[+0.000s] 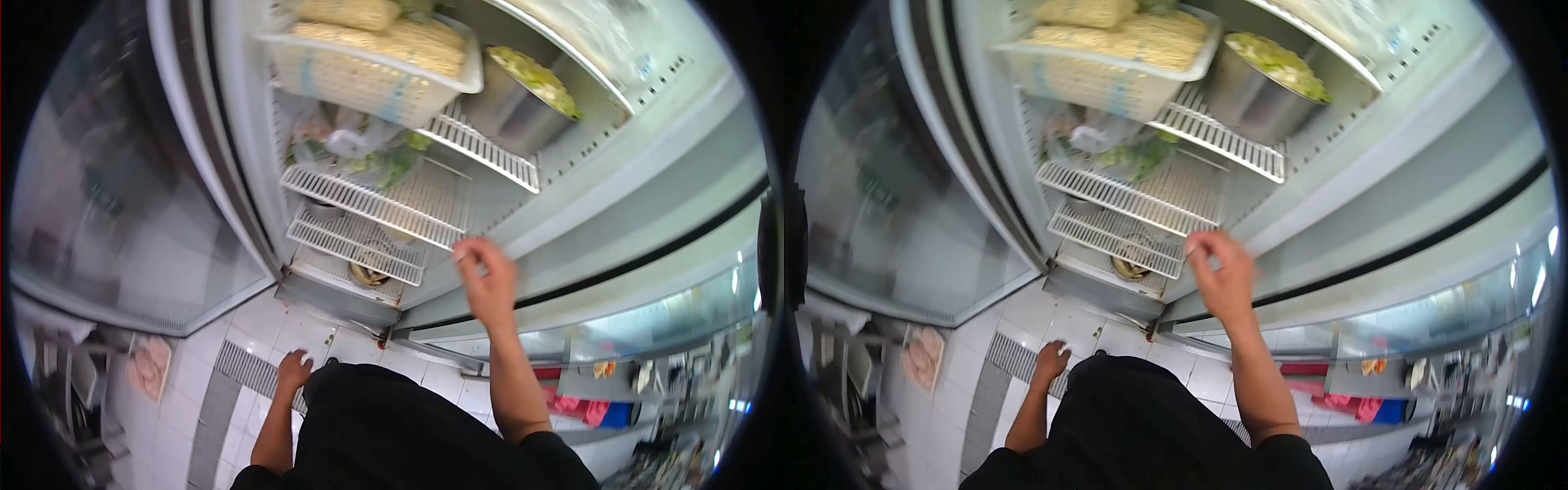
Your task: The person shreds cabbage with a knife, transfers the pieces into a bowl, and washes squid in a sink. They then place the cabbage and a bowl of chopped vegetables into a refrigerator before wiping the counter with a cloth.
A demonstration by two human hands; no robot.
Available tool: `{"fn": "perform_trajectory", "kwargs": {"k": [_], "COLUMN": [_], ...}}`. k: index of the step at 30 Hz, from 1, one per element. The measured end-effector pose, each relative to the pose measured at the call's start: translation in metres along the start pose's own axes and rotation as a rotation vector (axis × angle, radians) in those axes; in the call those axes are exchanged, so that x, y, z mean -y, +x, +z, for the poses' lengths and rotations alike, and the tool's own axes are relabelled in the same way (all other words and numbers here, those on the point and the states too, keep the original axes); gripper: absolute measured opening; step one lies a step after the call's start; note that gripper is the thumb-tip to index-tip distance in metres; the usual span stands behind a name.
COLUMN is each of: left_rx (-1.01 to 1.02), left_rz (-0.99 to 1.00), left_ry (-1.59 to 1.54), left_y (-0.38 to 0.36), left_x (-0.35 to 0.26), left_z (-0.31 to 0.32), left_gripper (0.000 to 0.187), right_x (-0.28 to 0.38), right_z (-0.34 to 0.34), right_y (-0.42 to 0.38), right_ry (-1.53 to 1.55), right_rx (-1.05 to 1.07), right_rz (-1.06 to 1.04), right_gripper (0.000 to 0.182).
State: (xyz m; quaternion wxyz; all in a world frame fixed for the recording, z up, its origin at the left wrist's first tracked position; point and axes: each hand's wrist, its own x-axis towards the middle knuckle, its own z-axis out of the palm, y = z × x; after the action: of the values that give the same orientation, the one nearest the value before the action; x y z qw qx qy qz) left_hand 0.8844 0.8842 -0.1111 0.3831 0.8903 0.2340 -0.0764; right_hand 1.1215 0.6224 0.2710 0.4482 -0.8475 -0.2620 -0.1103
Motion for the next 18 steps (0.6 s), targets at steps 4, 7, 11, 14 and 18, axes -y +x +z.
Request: {"fn": "perform_trajectory", "kwargs": {"k": [4, 7, 11, 14, 18], "left_rx": [-0.02, -0.328, -0.529, -0.598, -0.831], "left_rz": [-0.468, -0.74, -0.838, -1.015, -1.19], "left_ry": [-0.018, -0.187, -0.382, -0.662, -0.729], "left_y": [-0.094, -0.166, -0.253, -0.31, -0.38], "left_x": [0.085, 0.098, 0.06, -0.01, -0.069], "left_z": [0.025, 0.059, 0.122, 0.159, 0.243], "left_gripper": [0.043, 0.04, 0.039, 0.038, 0.041], "right_x": [-0.067, -0.105, -0.108, -0.136, -0.154], "right_z": [0.033, 0.063, 0.106, 0.152, 0.187], "right_y": [-0.058, -0.1, -0.143, -0.181, -0.245], "right_ry": [-0.189, -0.143, -0.087, -0.134, -0.292], "right_rx": [0.901, 1.183, 1.343, 1.545, 1.847], "right_rz": [0.139, 0.05, -0.078, -0.169, -0.63], "right_gripper": [0.036, 0.044, 0.042, 0.042, 0.044]}}
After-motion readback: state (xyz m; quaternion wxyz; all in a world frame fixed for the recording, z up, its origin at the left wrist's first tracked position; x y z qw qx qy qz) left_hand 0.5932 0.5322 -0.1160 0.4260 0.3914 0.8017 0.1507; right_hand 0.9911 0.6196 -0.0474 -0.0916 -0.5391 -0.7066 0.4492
